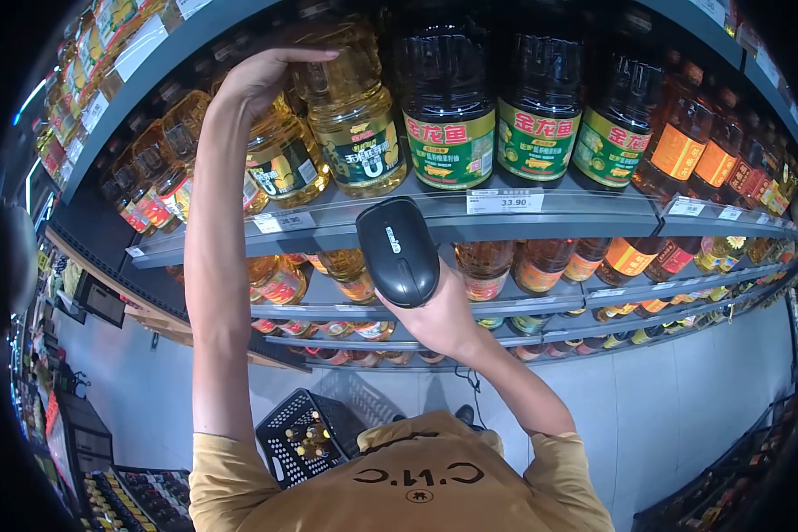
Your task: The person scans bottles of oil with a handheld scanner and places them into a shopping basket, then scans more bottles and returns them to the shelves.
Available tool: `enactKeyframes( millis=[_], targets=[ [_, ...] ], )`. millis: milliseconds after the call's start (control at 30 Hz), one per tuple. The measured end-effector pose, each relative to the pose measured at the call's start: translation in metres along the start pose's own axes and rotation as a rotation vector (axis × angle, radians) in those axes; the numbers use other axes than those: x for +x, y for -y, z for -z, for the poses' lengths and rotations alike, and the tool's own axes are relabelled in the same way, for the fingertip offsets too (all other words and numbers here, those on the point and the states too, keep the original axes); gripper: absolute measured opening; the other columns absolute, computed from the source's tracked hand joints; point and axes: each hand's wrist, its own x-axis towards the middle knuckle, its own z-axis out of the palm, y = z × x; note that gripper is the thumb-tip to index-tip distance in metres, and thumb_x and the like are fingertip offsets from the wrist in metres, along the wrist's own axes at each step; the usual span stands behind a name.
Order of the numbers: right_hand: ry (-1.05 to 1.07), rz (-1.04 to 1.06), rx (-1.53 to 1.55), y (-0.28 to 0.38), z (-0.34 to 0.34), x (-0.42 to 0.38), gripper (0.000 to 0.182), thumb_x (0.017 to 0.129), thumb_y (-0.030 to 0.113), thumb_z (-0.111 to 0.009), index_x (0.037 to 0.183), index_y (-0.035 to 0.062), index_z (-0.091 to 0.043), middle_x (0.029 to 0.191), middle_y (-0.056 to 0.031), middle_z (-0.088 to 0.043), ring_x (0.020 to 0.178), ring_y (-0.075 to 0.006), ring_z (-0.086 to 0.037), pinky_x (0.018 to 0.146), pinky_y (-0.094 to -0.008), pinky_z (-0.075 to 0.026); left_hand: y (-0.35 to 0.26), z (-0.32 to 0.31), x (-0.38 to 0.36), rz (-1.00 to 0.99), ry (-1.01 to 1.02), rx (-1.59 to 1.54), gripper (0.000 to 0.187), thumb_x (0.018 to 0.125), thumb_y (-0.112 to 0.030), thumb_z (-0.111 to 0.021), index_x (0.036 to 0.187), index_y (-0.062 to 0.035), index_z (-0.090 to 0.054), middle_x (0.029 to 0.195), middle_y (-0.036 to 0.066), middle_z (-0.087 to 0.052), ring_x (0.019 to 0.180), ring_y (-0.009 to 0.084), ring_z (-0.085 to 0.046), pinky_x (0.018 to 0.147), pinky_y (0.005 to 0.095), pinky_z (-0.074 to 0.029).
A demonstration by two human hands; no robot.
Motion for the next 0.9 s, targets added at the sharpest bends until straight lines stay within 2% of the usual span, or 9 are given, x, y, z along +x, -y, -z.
enactKeyframes(
  millis=[300,400,433,533,633,733,767,833,900],
  targets=[
    [-0.014,-0.030,-0.054,0.003,0.003,-0.002,0.021,0.084,0.006,-0.077,0.100,-0.0020,-0.066,0.087,-0.0038,-0.068,0.077,-0.0106,-0.059,0.072,-0.0292,-0.050,-0.020,-0.020,-0.018,-0.035,-0.092,0.202,0.025,0.092,-0.018,-0.065,0.113,-0.0094,-0.076,0.128,0.016,-0.067,0.129,0.0251,-0.055,0.116,0.0391,-0.032],
    [-0.017,-0.039,-0.011,0.001,0.001,-0.003,0.021,0.084,0.006,-0.077,0.099,-0.0019,-0.066,0.086,-0.0035,-0.068,0.076,-0.0107,-0.059,0.072,-0.0296,-0.050,-0.063,-0.025,-0.047,0.049,-0.071,0.280,0.027,0.090,-0.024,-0.063,0.114,-0.0229,-0.076,0.120,0.014,-0.071,0.117,0.0197,-0.064,0.100,0.0285,-0.047],
    [-0.024,-0.013,-0.011,0.001,-0.001,-0.002,0.020,0.084,0.006,-0.077,0.098,-0.0018,-0.066,0.085,-0.0033,-0.068,0.076,-0.0107,-0.059,0.071,-0.0298,-0.050,-0.053,-0.018,-0.028,0.109,0.004,0.329,0.034,0.086,-0.012,-0.060,0.115,-0.0194,-0.076,0.129,0.012,-0.067,0.127,0.0212,-0.057,0.106,0.0288,-0.042],
    [-0.024,0.018,-0.054,0.002,-0.001,-0.003,0.019,0.084,0.008,-0.077,0.096,-0.0012,-0.066,0.083,-0.0028,-0.067,0.074,-0.0108,-0.059,0.070,-0.0302,-0.049,-0.046,-0.020,-0.031,-0.010,-0.005,0.362,0.036,0.083,-0.006,-0.055,0.112,-0.0123,-0.077,0.128,0.014,-0.067,0.126,0.0231,-0.058,0.108,0.0297,-0.042],
    [0.012,0.000,-0.088,-0.002,0.002,-0.005,0.017,0.084,0.009,-0.077,0.093,-0.0001,-0.066,0.080,-0.0022,-0.066,0.071,-0.0106,-0.058,0.068,-0.0299,-0.048,-0.026,-0.017,-0.021,-0.010,0.015,0.161,0.041,0.079,0.000,-0.050,0.109,-0.0079,-0.077,0.125,0.017,-0.068,0.125,0.0215,-0.059,0.109,0.0282,-0.040],
    [0.018,-0.004,-0.049,-0.003,0.002,-0.006,0.016,0.085,0.009,-0.076,0.092,0.0002,-0.066,0.079,-0.0021,-0.066,0.071,-0.0102,-0.058,0.067,-0.0294,-0.048,-0.018,-0.009,-0.016,-0.048,0.057,0.249,0.041,0.079,0.001,-0.051,0.107,-0.0104,-0.078,0.120,0.018,-0.070,0.122,0.0207,-0.061,0.108,0.0264,-0.041],
    [0.025,-0.027,-0.039,-0.002,0.002,-0.007,0.015,0.086,0.009,-0.076,0.092,0.0000,-0.065,0.080,-0.0016,-0.066,0.072,-0.0098,-0.057,0.067,-0.0291,-0.048,-0.013,-0.011,-0.012,-0.076,0.023,0.264,0.033,0.083,-0.007,-0.056,0.108,-0.0100,-0.078,0.123,0.017,-0.068,0.126,0.0223,-0.058,0.111,0.0307,-0.037],
    [0.044,-0.040,-0.037,-0.005,0.004,-0.009,0.023,0.084,0.007,-0.077,0.102,-0.0007,-0.064,0.091,-0.0082,-0.069,0.081,-0.0163,-0.065,0.074,-0.0319,-0.052,-0.012,-0.017,-0.011,-0.132,-0.048,0.296,0.026,0.091,-0.024,-0.068,0.111,-0.0091,-0.076,0.129,0.015,-0.066,0.133,0.0254,-0.052,0.118,0.0393,-0.028],
    [0.055,-0.048,-0.032,-0.005,0.005,-0.009,0.028,0.083,0.006,-0.077,0.107,-0.0011,-0.063,0.097,-0.0113,-0.071,0.085,-0.0193,-0.068,0.078,-0.0332,-0.054,-0.027,-0.021,-0.021,-0.091,-0.012,0.256,0.027,0.091,-0.026,-0.069,0.111,-0.0084,-0.076,0.130,0.015,-0.065,0.133,0.0253,-0.052,0.119,0.0393,-0.027]
  ],
)
